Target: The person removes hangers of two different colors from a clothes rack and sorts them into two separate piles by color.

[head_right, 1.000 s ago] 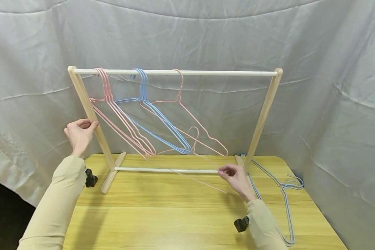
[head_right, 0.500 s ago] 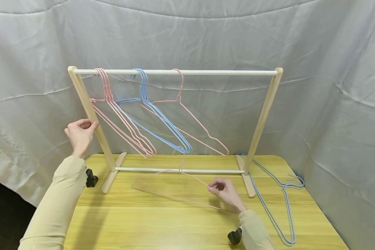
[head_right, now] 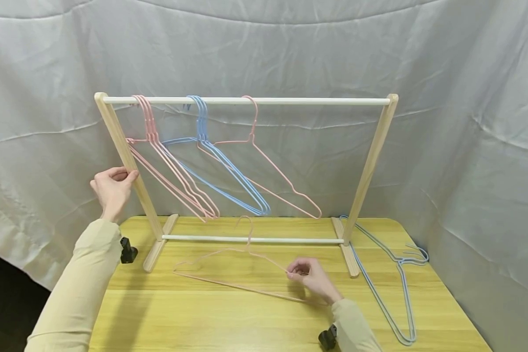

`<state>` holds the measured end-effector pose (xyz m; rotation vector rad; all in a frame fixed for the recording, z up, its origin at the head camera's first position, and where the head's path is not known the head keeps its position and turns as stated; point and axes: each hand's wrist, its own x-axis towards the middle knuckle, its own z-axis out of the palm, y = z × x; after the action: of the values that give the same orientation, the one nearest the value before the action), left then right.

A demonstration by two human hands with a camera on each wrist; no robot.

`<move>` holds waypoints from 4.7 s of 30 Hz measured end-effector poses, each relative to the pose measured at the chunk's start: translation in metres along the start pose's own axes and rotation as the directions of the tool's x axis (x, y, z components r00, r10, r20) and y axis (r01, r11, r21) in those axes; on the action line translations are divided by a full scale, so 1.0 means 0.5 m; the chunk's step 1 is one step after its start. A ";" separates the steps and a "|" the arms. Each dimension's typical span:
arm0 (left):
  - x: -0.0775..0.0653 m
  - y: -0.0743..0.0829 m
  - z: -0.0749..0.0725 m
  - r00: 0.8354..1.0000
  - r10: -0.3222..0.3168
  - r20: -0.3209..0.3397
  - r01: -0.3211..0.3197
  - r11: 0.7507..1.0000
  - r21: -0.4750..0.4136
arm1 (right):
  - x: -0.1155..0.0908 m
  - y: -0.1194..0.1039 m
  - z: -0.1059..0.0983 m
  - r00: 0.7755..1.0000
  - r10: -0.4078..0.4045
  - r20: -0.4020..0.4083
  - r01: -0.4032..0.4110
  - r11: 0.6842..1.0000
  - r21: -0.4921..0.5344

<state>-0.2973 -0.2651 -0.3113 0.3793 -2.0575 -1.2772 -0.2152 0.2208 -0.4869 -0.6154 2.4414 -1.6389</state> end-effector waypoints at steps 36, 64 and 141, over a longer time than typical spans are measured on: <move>0.000 -0.002 0.000 1.000 0.007 -0.002 -0.007 1.000 0.003 | 0.005 0.013 0.063 0.997 0.066 0.043 -0.061 0.992 -0.115; 0.001 -0.002 0.004 1.000 -0.007 -0.002 0.007 1.000 -0.003 | 0.008 0.011 0.065 0.995 0.095 0.040 -0.087 0.983 -0.163; 0.000 -0.001 0.002 1.000 -0.014 0.001 0.014 1.000 -0.006 | 0.195 -0.387 -0.117 0.851 -0.241 -0.467 0.123 0.955 -0.269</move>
<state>-0.2981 -0.2645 -0.3123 0.3908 -2.0552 -1.2920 -0.2736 0.1682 -0.2765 -0.5165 3.0631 -1.7798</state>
